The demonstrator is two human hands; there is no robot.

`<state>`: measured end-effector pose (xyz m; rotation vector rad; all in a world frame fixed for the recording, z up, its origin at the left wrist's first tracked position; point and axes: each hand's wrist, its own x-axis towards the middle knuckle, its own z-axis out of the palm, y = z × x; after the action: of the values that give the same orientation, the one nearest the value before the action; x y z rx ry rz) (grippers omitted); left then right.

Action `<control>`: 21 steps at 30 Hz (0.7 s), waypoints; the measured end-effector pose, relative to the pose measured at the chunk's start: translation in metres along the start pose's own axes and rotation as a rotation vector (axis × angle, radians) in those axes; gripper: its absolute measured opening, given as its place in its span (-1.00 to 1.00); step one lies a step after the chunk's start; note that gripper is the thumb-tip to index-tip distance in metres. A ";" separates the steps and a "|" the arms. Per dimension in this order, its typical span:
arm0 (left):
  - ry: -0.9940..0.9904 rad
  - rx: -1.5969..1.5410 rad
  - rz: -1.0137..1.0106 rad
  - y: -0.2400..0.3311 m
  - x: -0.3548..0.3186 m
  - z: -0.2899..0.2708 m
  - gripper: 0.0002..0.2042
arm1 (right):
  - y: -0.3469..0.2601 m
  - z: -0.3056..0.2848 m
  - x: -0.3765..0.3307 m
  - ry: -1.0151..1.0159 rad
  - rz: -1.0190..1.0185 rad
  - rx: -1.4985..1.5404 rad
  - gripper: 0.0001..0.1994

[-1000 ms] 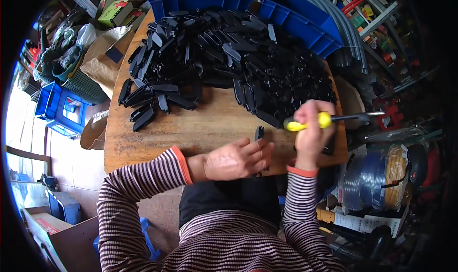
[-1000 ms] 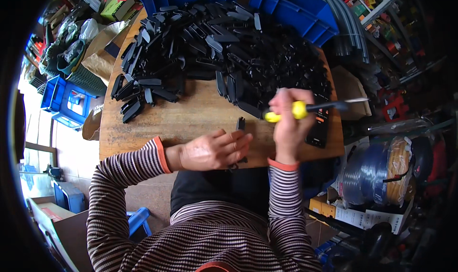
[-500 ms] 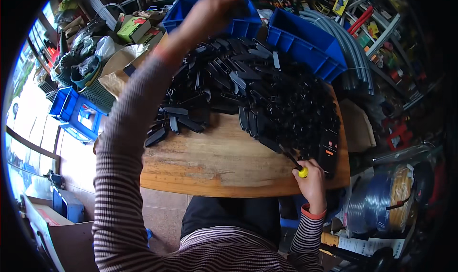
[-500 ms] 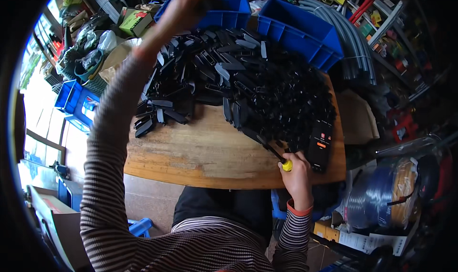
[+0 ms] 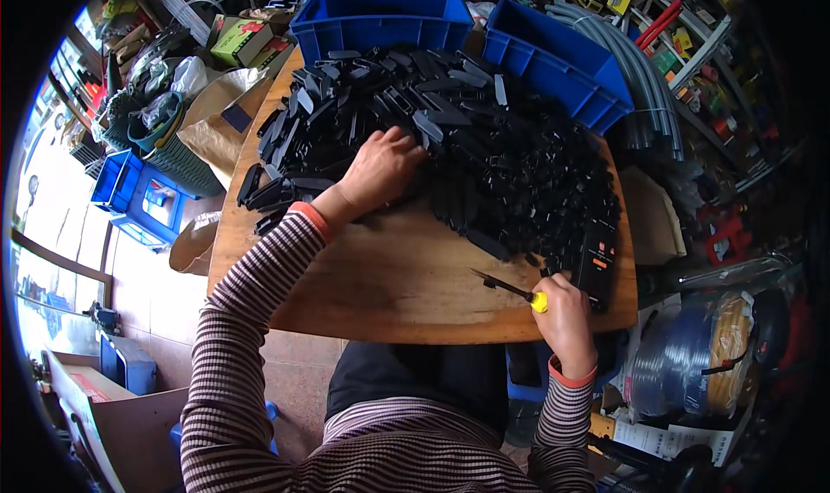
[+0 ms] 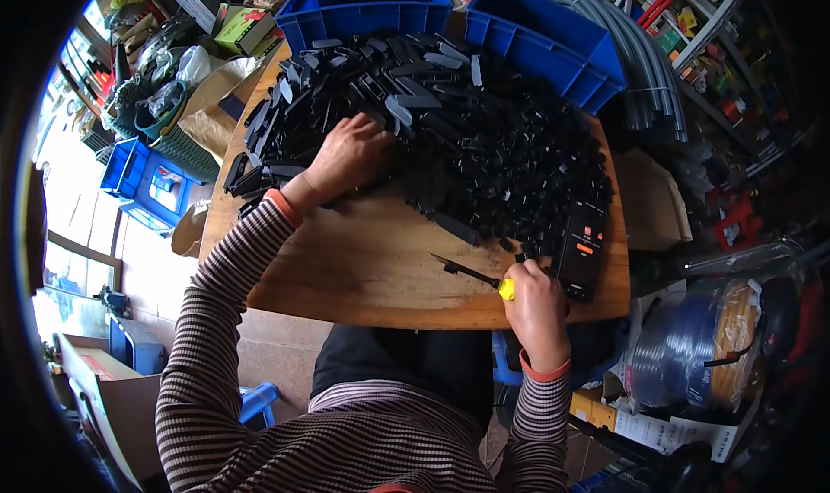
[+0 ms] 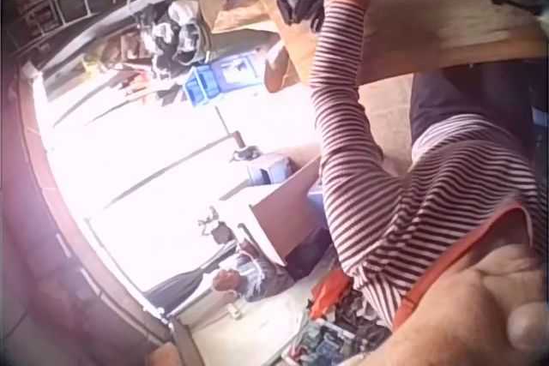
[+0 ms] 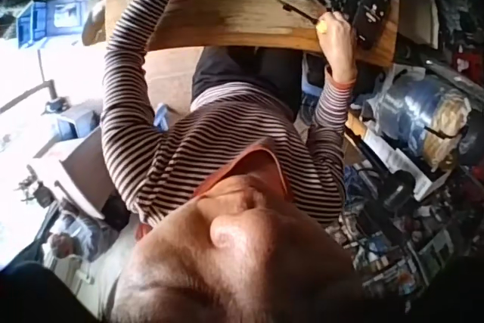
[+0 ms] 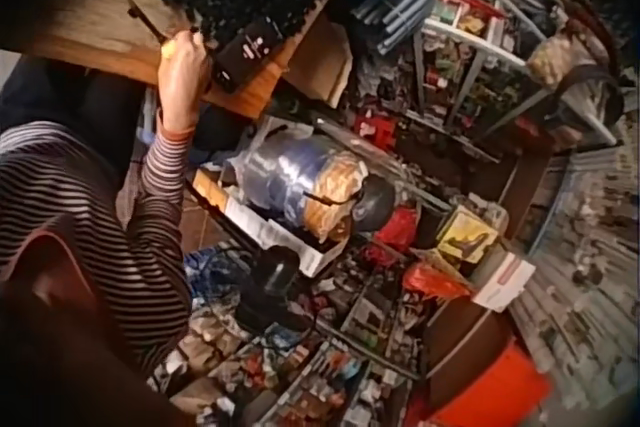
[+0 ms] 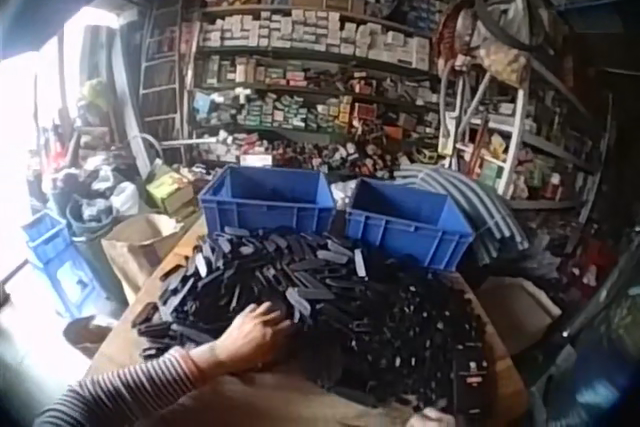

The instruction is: Assembling or prying small black plastic components using a handheld tool at a manufacturing workbench.

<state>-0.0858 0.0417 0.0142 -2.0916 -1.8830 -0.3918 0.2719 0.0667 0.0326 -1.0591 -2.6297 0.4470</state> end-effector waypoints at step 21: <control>0.009 -0.220 0.648 0.103 -0.085 -0.025 -0.58 | -0.062 0.046 0.055 0.151 -0.213 0.431 -0.83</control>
<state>0.0072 -0.0558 -0.0007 -2.6749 -1.0902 -0.4544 0.1787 0.0549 0.0209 -0.6425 -2.3298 0.8034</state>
